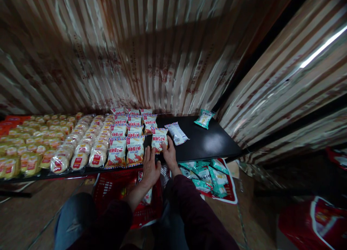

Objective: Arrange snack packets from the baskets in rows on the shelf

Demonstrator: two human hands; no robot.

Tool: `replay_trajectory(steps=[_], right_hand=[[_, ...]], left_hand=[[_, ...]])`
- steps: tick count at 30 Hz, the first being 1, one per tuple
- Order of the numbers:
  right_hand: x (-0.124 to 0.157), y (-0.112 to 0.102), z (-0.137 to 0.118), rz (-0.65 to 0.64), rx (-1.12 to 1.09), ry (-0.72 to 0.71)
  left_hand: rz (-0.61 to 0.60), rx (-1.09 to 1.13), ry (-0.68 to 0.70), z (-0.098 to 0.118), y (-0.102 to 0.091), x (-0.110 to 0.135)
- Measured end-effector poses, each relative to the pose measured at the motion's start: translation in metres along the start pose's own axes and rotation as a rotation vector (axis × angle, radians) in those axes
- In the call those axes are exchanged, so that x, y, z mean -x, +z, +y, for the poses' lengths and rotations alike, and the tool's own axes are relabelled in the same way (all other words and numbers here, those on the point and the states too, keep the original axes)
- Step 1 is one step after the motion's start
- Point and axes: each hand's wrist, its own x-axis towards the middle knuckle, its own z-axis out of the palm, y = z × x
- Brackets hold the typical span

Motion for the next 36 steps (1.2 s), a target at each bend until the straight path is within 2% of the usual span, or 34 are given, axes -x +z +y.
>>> replay_trajectory(steps=[9, 20, 36], right_hand=[[-0.018, 0.009, 0.000, -0.016, 0.084, -0.038], [-0.027, 0.021, 0.008, -0.030, 0.120, -0.047], [-0.042, 0.031, 0.007, -0.061, 0.173, -0.053]], left_hand=[[-0.009, 0.036, 0.001, -0.002, 0.012, -0.013], [-0.001, -0.013, -0.041, -0.005, 0.013, -0.026], [0.037, -0.030, -0.104, -0.006, 0.015, -0.043]])
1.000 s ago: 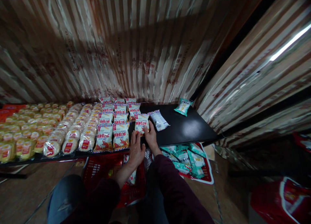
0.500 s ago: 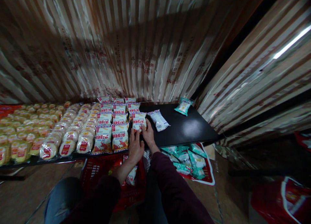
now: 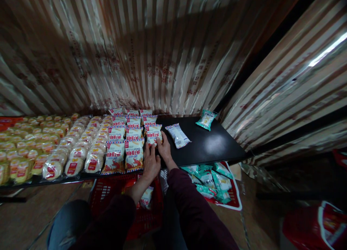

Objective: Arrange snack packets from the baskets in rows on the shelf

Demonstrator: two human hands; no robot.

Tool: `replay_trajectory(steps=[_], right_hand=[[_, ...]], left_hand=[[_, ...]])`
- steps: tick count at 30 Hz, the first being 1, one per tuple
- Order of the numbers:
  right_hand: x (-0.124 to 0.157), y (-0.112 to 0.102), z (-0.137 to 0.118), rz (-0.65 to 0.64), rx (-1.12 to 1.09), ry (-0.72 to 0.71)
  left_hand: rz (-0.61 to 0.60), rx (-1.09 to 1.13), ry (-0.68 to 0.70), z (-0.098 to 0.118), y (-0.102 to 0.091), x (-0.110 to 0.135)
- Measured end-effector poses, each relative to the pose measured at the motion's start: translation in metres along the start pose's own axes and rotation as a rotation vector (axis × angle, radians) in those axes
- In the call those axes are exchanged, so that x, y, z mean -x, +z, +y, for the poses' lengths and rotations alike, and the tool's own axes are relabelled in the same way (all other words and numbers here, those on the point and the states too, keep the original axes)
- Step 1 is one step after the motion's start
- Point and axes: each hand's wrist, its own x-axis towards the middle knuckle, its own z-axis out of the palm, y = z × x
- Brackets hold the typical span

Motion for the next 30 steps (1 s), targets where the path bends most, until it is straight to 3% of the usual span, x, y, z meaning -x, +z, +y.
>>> replay_trajectory(steps=[11, 18, 30], right_hand=[[-0.001, 0.002, 0.000, -0.035, 0.051, -0.027], [-0.006, 0.004, 0.007, 0.009, 0.140, -0.143], [-0.007, 0.005, 0.004, -0.043, 0.117, -0.054]], left_hand=[[-0.004, -0.013, -0.008, 0.002, 0.003, -0.004], [0.038, 0.019, -0.009, -0.001, 0.006, -0.003], [0.048, 0.054, -0.026, 0.004, 0.008, -0.004]])
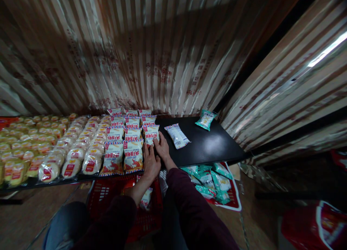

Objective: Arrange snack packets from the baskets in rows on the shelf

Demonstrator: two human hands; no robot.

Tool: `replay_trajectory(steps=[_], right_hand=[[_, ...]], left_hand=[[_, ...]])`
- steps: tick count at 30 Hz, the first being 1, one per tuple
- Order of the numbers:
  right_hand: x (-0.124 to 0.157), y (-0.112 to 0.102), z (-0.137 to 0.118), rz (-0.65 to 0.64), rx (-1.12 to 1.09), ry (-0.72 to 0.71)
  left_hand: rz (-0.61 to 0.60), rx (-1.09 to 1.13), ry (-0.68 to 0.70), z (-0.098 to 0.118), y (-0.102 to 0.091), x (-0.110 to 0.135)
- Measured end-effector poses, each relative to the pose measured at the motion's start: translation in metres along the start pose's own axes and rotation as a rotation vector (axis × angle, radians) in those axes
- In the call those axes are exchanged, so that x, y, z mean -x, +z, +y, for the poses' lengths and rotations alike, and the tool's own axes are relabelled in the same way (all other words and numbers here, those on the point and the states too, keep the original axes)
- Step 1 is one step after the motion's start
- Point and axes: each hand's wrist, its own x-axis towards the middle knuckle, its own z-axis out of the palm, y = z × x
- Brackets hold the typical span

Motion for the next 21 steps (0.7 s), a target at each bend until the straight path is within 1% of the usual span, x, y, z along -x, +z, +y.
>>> replay_trajectory(steps=[5, 10, 16, 21], right_hand=[[0.0000, -0.0004, -0.0003, -0.008, -0.002, 0.003], [0.0033, -0.0008, -0.0002, 0.024, -0.005, 0.014], [0.0056, -0.0026, -0.0057, 0.003, -0.036, 0.003], [0.0026, -0.0030, -0.0070, 0.012, -0.032, -0.018]], left_hand=[[0.002, 0.020, -0.011, -0.0010, 0.0006, -0.0008], [0.019, 0.018, -0.002, -0.0022, 0.0017, -0.0005], [0.010, 0.002, 0.006, -0.0014, 0.0018, 0.0015], [0.011, 0.004, 0.010, -0.0012, 0.0008, 0.0004]])
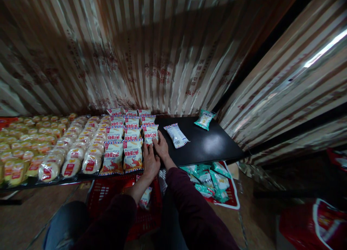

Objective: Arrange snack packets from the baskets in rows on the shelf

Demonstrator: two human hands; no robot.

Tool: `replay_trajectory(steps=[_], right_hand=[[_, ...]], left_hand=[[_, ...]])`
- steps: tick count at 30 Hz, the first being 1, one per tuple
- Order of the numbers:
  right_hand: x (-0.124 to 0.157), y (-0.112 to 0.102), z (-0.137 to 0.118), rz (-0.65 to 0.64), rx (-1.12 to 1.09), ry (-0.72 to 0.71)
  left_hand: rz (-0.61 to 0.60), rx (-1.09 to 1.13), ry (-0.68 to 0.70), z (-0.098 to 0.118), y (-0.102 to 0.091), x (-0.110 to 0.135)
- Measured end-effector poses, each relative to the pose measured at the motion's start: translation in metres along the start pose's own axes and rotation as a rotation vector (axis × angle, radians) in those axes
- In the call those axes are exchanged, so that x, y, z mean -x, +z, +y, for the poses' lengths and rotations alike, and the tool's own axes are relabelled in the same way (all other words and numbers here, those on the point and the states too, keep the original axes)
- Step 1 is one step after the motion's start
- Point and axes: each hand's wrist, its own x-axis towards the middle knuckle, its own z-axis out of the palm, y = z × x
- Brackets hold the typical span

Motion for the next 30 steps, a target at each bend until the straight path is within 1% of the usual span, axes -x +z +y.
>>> replay_trajectory(steps=[5, 10, 15, 21, 26, 30], right_hand=[[0.000, -0.001, 0.001, -0.039, 0.039, 0.006], [0.001, -0.001, 0.002, -0.038, 0.035, 0.022], [0.001, -0.002, 0.001, -0.073, 0.058, 0.014], [0.006, -0.004, 0.001, -0.043, 0.071, 0.052], [0.015, -0.006, 0.001, 0.010, 0.099, 0.078], [0.026, -0.008, 0.001, 0.041, 0.125, 0.107]], left_hand=[[-0.022, -0.028, -0.015, 0.001, -0.001, -0.001], [-0.018, -0.030, -0.021, 0.000, 0.000, 0.000], [-0.010, -0.021, -0.024, -0.002, 0.002, 0.001], [0.005, 0.001, 0.001, -0.004, 0.003, 0.005], [-0.044, -0.039, 0.002, 0.000, 0.000, 0.014], [-0.062, -0.048, 0.036, 0.002, -0.002, 0.025]])
